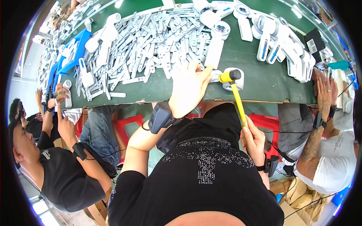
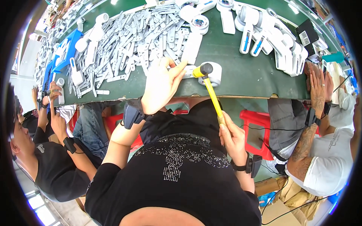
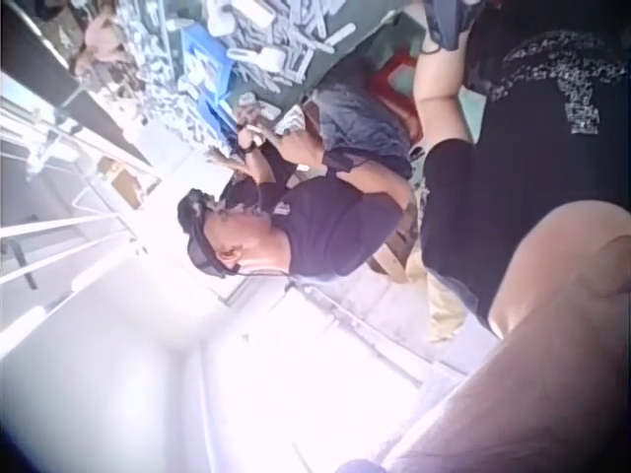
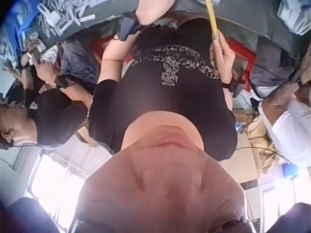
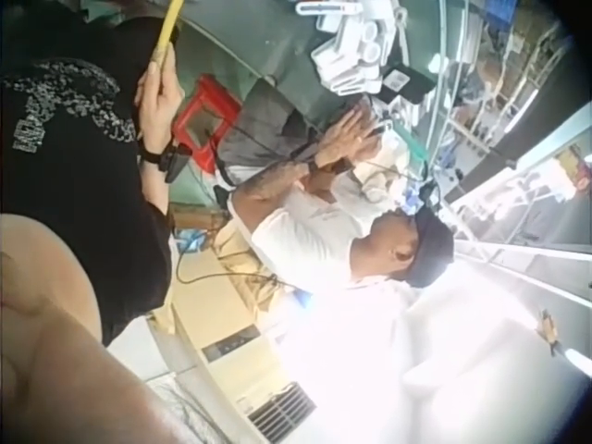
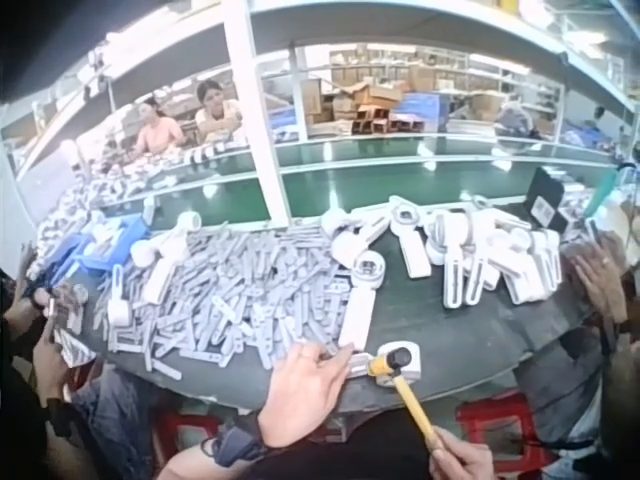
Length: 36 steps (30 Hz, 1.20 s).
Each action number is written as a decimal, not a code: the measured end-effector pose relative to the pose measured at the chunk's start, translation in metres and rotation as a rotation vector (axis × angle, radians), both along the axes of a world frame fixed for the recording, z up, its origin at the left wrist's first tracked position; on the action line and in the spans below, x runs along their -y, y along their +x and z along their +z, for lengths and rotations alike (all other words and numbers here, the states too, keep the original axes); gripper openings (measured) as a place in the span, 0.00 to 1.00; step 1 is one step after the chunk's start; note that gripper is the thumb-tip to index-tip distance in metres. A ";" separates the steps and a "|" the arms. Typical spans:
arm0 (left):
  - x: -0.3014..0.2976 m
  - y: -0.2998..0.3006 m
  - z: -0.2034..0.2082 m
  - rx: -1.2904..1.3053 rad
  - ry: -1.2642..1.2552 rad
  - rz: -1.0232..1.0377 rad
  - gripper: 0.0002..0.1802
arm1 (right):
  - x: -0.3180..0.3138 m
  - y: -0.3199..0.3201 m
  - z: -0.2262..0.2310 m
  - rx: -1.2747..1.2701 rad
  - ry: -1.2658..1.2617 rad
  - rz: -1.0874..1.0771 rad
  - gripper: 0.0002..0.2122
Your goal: Assembling white plastic device housings using a small hammer on a production line.
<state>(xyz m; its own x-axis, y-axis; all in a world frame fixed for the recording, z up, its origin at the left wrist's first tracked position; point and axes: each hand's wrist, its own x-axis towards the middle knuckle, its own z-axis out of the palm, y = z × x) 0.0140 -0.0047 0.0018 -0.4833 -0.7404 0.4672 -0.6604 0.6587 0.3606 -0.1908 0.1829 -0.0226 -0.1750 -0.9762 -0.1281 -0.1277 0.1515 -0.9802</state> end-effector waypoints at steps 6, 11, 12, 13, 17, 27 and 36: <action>-0.009 -0.004 0.005 0.016 -0.049 0.016 0.16 | 0.004 -0.002 0.004 -0.163 -0.036 -0.007 0.19; -0.010 -0.006 0.002 0.033 -0.081 0.038 0.17 | 0.006 -0.007 0.003 -0.283 -0.085 0.000 0.19; -0.010 -0.005 -0.001 0.031 -0.081 0.039 0.17 | 0.007 -0.006 0.007 -0.260 -0.060 0.001 0.19; -0.010 -0.005 -0.005 -0.031 -0.046 0.025 0.17 | 0.008 -0.006 0.010 -0.236 -0.035 0.003 0.19; 0.000 -0.005 -0.019 -0.220 0.104 -0.092 0.16 | 0.008 -0.011 0.009 -0.262 -0.040 0.015 0.19; 0.010 -0.001 -0.018 -0.513 0.421 -0.193 0.09 | 0.006 -0.014 0.013 -0.124 -0.071 -0.074 0.19; 0.008 -0.002 -0.012 -0.493 0.435 -0.160 0.08 | 0.019 -0.003 0.045 -0.449 -0.135 0.008 0.19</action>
